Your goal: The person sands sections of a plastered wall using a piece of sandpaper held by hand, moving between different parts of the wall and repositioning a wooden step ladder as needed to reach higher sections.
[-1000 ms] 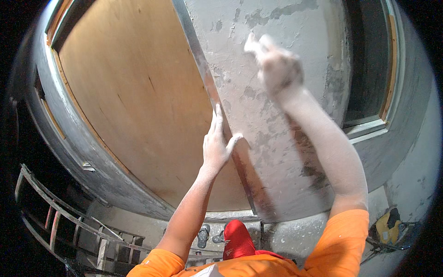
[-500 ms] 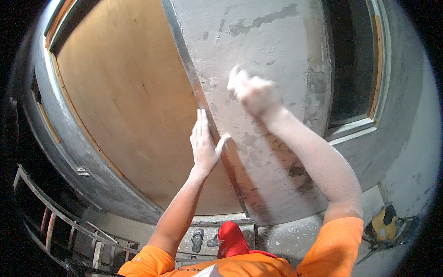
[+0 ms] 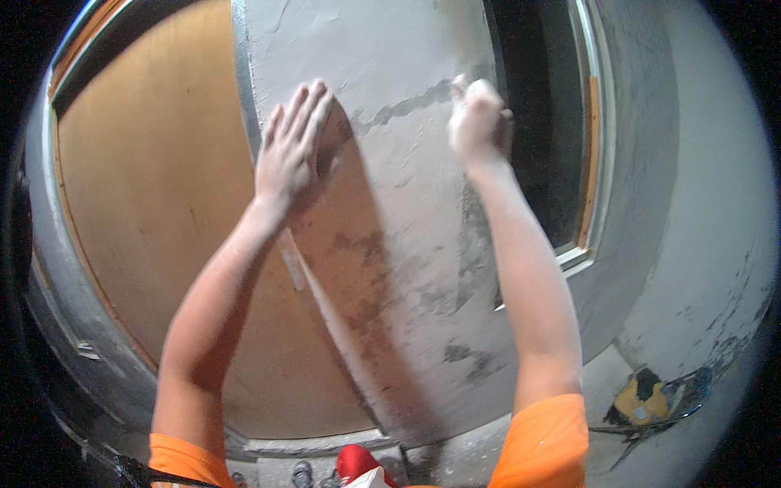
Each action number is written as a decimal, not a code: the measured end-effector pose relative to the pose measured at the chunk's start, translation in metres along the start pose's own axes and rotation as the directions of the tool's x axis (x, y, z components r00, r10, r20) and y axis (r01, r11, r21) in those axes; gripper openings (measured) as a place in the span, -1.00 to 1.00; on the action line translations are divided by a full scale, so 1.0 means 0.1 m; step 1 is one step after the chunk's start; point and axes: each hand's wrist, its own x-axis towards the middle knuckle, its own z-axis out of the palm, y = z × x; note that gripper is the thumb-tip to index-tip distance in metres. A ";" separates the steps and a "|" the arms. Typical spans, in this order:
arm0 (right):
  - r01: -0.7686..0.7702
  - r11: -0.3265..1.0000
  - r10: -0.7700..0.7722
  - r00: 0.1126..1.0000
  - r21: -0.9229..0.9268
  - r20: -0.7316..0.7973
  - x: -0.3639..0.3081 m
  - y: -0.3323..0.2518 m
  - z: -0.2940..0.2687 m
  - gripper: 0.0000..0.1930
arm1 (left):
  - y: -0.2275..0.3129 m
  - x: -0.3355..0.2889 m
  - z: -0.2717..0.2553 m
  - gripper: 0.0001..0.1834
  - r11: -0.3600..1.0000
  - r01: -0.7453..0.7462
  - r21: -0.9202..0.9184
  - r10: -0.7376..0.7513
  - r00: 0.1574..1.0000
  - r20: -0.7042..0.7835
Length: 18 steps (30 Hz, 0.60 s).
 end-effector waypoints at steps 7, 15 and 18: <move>0.636 0.771 -0.619 0.763 -0.042 0.184 -0.27 0.05 -0.09 -0.87 | -0.07 0.49 -0.11 -0.11 0.987 0.053 0.152 -0.037 0.994 -0.106; 0.401 0.915 -0.403 0.915 0.044 0.033 0.01 -0.05 -0.06 -0.80 | -0.04 0.45 -0.02 -0.18 0.998 0.024 0.059 -0.013 0.986 -0.167; 0.705 0.707 -0.684 0.665 0.049 0.298 -0.37 -0.33 -0.18 -0.77 | -0.14 0.40 -0.03 -0.22 0.997 0.020 0.079 -0.004 0.981 -0.192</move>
